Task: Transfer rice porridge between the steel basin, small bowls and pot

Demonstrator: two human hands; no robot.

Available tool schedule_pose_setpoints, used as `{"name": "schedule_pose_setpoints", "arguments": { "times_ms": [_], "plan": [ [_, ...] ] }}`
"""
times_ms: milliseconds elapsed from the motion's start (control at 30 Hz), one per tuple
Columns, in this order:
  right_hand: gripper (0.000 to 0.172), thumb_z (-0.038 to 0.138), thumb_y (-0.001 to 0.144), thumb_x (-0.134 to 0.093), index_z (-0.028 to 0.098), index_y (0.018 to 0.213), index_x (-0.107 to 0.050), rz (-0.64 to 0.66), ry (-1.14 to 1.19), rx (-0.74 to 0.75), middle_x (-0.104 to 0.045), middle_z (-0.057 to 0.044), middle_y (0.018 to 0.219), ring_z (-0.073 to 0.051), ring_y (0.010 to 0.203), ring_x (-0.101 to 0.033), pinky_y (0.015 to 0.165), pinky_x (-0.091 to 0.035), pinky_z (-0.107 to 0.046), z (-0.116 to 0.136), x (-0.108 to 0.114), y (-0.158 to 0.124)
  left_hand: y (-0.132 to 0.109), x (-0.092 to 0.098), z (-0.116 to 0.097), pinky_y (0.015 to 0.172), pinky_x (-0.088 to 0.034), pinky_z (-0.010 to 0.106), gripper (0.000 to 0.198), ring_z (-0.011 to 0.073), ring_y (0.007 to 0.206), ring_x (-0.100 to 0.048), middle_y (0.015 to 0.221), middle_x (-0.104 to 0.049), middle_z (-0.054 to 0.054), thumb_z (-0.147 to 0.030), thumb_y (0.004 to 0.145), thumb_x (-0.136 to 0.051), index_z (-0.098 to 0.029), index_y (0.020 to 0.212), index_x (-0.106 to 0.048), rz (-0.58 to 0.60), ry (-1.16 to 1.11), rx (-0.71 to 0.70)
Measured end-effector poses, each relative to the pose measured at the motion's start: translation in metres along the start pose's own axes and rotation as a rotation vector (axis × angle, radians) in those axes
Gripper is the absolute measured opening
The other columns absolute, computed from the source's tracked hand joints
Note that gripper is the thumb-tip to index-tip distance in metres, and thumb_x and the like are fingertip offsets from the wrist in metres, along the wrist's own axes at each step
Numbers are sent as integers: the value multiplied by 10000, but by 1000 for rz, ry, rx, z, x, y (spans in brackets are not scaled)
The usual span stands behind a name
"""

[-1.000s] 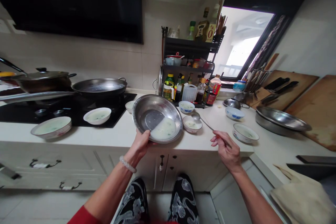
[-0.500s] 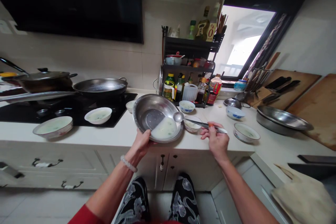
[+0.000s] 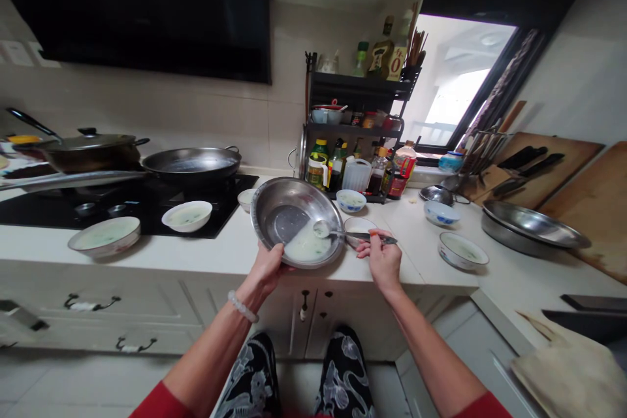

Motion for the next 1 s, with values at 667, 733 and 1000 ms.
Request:
{"name": "schedule_pose_setpoints", "arguments": {
  "times_ms": [667, 733, 1000],
  "plan": [
    [295, 395, 739, -655, 170, 853, -500, -103, 156, -136, -632, 13, 506, -152, 408, -617, 334, -452, -199, 10, 8, 5, -3, -3, -2, 483, -537, 297, 550, 125, 518, -566, 825, -613, 54, -64, 673, -544, -167, 1202, -437, 16, 32, -13],
    [304, 401, 732, -664, 173, 848, -499, -110, 160, -140, -619, 25, 500, -156, 406, -616, 327, -448, -202, 10, 9, 5, -4, -3, -3, 488, -539, 294, 555, 124, 528, -569, 841, -613, 56, -57, 668, -543, -171, 1201, -434, 15, 30, -14],
    [284, 375, 715, -672, 181, 830, -500, -115, 187, -162, -619, 28, 505, -150, 395, -603, 324, -442, -209, 12, 13, 6, -3, -1, -3, 484, -535, 281, 516, 113, 533, -546, 806, -582, 31, -66, 666, -565, -177, 1158, -460, 8, 35, -20]
  ]
}}
Point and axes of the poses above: each hand's wrist, its own y-axis towards the middle knuckle, its own x-axis out of the back of the hand, z = x × y, the point moved 6 cm from there along y, towards the middle knuckle
